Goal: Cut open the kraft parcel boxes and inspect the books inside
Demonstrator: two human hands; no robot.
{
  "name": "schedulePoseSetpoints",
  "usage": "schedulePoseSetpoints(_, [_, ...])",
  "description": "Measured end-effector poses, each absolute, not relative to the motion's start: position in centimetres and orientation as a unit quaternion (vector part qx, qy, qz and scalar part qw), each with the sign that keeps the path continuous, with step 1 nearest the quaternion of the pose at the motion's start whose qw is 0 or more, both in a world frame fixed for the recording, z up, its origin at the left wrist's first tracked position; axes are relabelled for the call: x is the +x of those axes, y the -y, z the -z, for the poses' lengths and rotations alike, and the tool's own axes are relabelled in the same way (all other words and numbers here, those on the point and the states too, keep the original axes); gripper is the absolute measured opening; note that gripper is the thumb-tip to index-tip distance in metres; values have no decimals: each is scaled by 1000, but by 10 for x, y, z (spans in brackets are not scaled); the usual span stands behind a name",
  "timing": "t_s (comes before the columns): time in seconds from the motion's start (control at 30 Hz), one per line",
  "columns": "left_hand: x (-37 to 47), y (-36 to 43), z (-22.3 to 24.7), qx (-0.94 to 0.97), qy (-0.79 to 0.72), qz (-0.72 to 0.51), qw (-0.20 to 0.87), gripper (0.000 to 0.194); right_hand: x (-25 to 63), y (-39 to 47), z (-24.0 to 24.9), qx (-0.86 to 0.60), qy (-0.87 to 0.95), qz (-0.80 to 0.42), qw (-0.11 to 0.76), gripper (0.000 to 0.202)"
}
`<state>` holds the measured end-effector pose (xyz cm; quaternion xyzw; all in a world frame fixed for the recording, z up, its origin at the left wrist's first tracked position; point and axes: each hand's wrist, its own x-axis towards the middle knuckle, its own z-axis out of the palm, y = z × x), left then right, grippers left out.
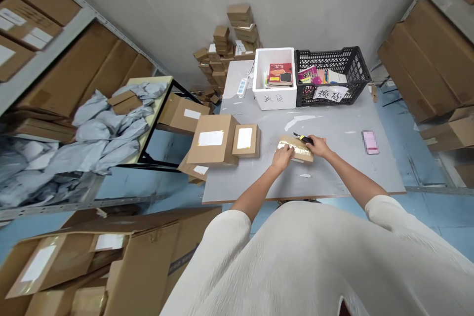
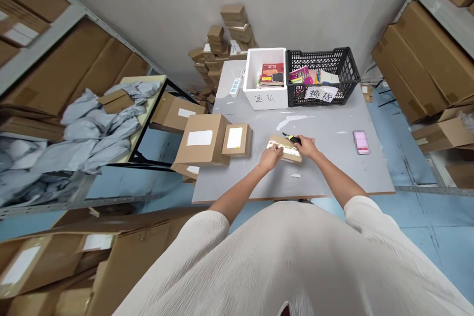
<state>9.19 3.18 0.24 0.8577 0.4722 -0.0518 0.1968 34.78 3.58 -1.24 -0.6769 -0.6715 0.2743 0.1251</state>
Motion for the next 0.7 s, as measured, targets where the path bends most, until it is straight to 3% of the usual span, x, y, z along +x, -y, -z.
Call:
schedulePoseSetpoints(0.2, [89,-45,-4,845,-486,65,213,51,345,-1,11,-703,585,-377,146,36])
schedulePoseSetpoints(0.37, [101,-49,-3,841,-498,30,208,39,331,19,20,-679,548,-445,203,31])
schedulePoseSetpoints(0.5, [116,-40,-5,826,-529,5,195,35,344,3,23,-710,524,-399,249,30])
schedulePoseSetpoints(0.6, [132,-27,-5,809,-551,6,206,51,352,-27,18,-725,535,-350,258,28])
schedulePoseSetpoints(0.7, [147,-14,-2,801,-558,15,217,81,349,-57,13,-709,575,-331,237,28])
